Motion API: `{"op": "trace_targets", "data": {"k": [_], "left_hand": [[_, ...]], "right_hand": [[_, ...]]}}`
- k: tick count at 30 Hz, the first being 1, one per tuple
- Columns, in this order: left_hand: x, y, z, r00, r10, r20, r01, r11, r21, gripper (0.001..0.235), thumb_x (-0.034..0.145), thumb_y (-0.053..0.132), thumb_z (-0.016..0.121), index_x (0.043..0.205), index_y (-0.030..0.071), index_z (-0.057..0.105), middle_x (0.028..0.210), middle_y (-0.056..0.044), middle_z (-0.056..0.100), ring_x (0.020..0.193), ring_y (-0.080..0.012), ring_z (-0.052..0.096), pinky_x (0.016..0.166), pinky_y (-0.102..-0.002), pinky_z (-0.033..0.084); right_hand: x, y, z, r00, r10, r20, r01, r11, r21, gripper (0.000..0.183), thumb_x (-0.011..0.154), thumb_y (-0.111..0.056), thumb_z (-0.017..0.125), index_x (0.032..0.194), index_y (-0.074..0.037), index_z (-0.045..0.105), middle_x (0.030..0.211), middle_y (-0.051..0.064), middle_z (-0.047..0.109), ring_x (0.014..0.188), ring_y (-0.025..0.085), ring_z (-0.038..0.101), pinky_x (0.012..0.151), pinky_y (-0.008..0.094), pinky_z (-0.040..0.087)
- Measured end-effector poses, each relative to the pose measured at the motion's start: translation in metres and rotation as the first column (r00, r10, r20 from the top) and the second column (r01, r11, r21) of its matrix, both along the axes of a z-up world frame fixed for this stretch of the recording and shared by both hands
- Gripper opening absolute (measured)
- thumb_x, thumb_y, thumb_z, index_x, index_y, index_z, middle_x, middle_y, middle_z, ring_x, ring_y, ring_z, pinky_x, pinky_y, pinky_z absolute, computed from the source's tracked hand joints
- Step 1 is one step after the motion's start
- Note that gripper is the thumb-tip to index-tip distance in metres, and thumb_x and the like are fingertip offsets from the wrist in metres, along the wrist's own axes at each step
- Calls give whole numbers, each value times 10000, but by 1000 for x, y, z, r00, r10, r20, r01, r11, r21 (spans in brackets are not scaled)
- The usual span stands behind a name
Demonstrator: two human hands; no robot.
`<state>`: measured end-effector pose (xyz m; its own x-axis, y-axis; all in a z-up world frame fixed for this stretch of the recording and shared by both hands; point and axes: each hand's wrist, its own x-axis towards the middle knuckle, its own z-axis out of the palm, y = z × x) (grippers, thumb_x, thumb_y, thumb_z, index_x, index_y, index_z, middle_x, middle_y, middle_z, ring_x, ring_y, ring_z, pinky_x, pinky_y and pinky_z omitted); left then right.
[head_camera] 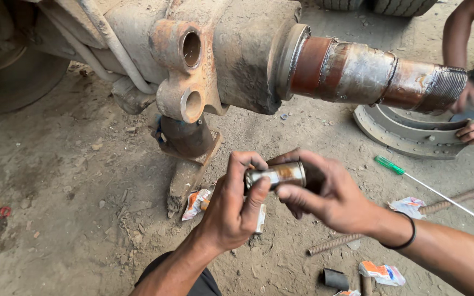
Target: The person prepares cylindrical metal bushings by inserting rubber sleeves and tapping them with a hammer. They then attempt to fit the bushings into a hole on a truck axle, using a hammer to drive one into place. Tools and parts are handled on the ground near the vehicle.
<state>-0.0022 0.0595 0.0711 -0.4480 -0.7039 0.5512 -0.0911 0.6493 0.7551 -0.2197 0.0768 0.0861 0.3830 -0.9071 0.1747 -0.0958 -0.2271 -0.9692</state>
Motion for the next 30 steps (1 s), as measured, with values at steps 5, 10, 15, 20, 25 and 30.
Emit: {"op": "trace_targets", "data": {"k": [5, 10, 15, 20, 25, 30], "left_hand": [[-1, 0, -4, 989, -29, -144, 31, 999, 12, 337, 1221, 340, 316, 1141, 56, 479, 954, -52, 477, 841, -130, 490, 739, -299, 462], [-3, -1, -11, 944, -152, -294, 309, 725, 616, 311, 1148, 310, 326, 1025, 81, 496, 759, 10, 460, 582, -83, 398, 487, -255, 355], [-7, 0, -10, 966, -63, -249, 167, 891, 422, 278, 1144, 317, 362, 1044, 83, 475, 719, 14, 509, 568, -96, 474, 468, -266, 365], [-4, 4, -8, 995, 91, 34, -94, 991, 100, 232, 1090, 303, 421, 1079, 72, 417, 736, -37, 564, 550, -131, 589, 446, -322, 430], [-6, 3, -9, 997, 72, 24, -64, 968, -241, 236, 1182, 282, 413, 1135, 53, 381, 859, -72, 527, 694, -150, 548, 596, -313, 439], [-6, -5, -12, 999, 37, -40, -23, 953, 302, 248, 1074, 316, 319, 1123, 88, 404, 736, -26, 533, 539, -116, 474, 445, -313, 382]], "right_hand": [[-2, -4, 18, 879, -276, -389, -284, 352, -892, 317, 906, -169, 745, 1180, -51, 637, 980, 161, 694, 781, 258, 709, 660, 319, 571], [-23, -26, 21, 861, -212, -463, -486, -74, -871, 235, 922, -117, 746, 1138, -118, 652, 1058, 263, 686, 783, 268, 696, 661, 328, 601], [-11, -31, -5, 888, -214, -407, -360, 228, -904, 369, 994, -268, 765, 1219, -45, 577, 993, 150, 686, 751, 222, 685, 653, 339, 573], [1, -14, -29, 989, 24, -146, -77, 928, -365, 351, 997, -277, 695, 1208, -17, 590, 881, 68, 618, 722, 142, 589, 574, 270, 494], [0, -5, -20, 983, 51, 175, -74, 988, 133, 340, 1003, -274, 657, 1219, -13, 628, 735, 29, 549, 585, 84, 476, 482, 236, 398], [12, 7, 8, 995, -51, -83, -12, 780, -626, 356, 1129, -297, 602, 1310, 8, 575, 1071, 129, 710, 956, 142, 712, 814, 279, 611]]}}
